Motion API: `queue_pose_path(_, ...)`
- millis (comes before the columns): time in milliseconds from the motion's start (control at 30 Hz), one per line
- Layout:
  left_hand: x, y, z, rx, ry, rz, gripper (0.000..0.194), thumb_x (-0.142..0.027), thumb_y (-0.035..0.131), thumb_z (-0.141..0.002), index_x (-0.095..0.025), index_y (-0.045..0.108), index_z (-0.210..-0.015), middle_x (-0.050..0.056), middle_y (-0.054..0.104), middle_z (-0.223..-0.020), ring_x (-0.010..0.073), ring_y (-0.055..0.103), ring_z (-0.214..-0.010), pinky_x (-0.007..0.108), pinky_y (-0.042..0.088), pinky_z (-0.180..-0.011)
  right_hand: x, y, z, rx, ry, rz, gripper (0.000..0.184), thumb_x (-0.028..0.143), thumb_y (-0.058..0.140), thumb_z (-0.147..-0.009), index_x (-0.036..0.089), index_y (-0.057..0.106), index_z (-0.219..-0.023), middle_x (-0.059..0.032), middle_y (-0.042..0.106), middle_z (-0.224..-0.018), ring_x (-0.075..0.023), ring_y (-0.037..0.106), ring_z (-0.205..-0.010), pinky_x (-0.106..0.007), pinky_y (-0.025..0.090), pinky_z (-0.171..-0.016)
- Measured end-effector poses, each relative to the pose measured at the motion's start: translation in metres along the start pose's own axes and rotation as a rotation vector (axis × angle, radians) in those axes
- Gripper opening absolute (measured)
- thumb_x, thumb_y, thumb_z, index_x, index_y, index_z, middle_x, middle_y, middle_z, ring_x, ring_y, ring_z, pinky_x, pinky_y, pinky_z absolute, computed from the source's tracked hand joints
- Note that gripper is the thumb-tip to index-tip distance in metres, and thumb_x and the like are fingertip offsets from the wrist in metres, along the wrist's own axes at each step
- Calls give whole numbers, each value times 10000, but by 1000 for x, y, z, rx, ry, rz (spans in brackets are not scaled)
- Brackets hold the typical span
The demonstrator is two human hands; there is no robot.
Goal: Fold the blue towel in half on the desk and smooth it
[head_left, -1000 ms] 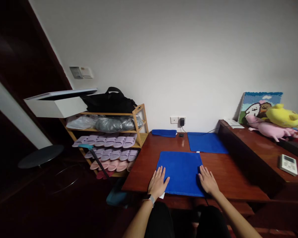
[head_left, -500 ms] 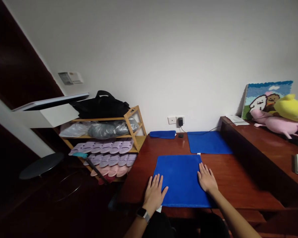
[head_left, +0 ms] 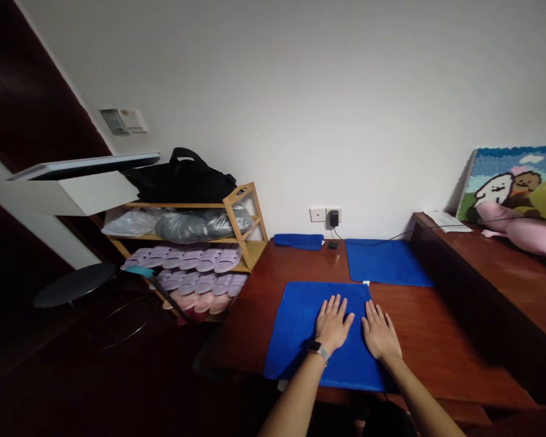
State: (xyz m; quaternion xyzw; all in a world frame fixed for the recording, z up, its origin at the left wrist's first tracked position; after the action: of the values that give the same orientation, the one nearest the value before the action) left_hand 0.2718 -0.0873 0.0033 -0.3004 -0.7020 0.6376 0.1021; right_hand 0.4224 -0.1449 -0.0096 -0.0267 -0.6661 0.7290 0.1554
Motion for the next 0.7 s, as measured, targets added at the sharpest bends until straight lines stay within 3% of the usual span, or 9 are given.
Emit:
queue_pose_path(167, 100, -32, 29, 16, -222, -96, 723, -614, 138, -1035, -202, 320, -1601, 81, 280, -1669, 261, 217, -1551, 482, 174, -1263, 0, -1, 1, -13, 6, -23, 673, 444, 83, -1024, 149, 129, -1627, -3, 144, -1699, -189, 89, -1568, -401, 62, -1270)
queue_pose_path(267, 138, -50, 43, 0, -310, -120, 760, -620, 142, -1033, -140, 327, -1592, 115, 266, -1669, 268, 227, -1547, 456, 205, -1255, -1, 1, 1, -16, 9, -8, 677, 445, 88, -1023, 141, 143, -1625, -2, 152, -1697, -188, 93, -1568, -399, 67, -1271)
queue_pose_path(433, 144, -52, 50, -54, -312, -115, 759, -608, 177, -1031, -119, 300, -1600, 136, 284, -1662, 293, 234, -1544, 473, 221, -1250, -1, 5, 0, -6, 28, 26, 678, 449, 111, -1023, 145, 141, -1627, 7, 142, -1698, -193, 106, -1567, -405, 94, -1269)
queue_pose_path(533, 142, -49, 49, -73, -306, -96, 734, -592, 201, -1031, -149, 275, -1612, 117, 299, -1661, 297, 233, -1544, 485, 213, -1253, -1, 1, -6, -16, 28, 33, 687, 473, 121, -1022, 147, 218, -1619, -22, 221, -1684, -213, 182, -1553, -426, 113, -1267)
queue_pose_path(633, 144, -47, 49, -76, -307, -88, 746, -593, 211, -1028, -122, 308, -1598, 131, 287, -1663, 293, 233, -1544, 471, 211, -1256, 0, -11, -22, -54, 20, 6, 688, 480, 98, -1025, 159, 273, -1608, -35, 286, -1667, -216, 222, -1542, -429, 119, -1266)
queue_pose_path(700, 148, -45, 49, -88, -304, -88, 748, -596, 208, -1028, -120, 313, -1596, 134, 284, -1663, 293, 236, -1543, 476, 217, -1256, 0, -17, -38, -54, 21, -25, 680, 469, 88, -1027, 165, 236, -1617, -20, 236, -1683, -208, 176, -1555, -421, 130, -1265)
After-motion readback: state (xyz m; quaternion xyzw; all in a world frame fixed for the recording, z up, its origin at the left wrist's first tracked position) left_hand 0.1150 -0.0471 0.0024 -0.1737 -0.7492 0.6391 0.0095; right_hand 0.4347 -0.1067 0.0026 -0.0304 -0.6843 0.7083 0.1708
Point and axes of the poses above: each hand's wrist, its own z-axis away from the middle knuckle, its own y-axis out of the palm, x = y × z, the point moved 4 cm from there along -z, towards the middle knuckle
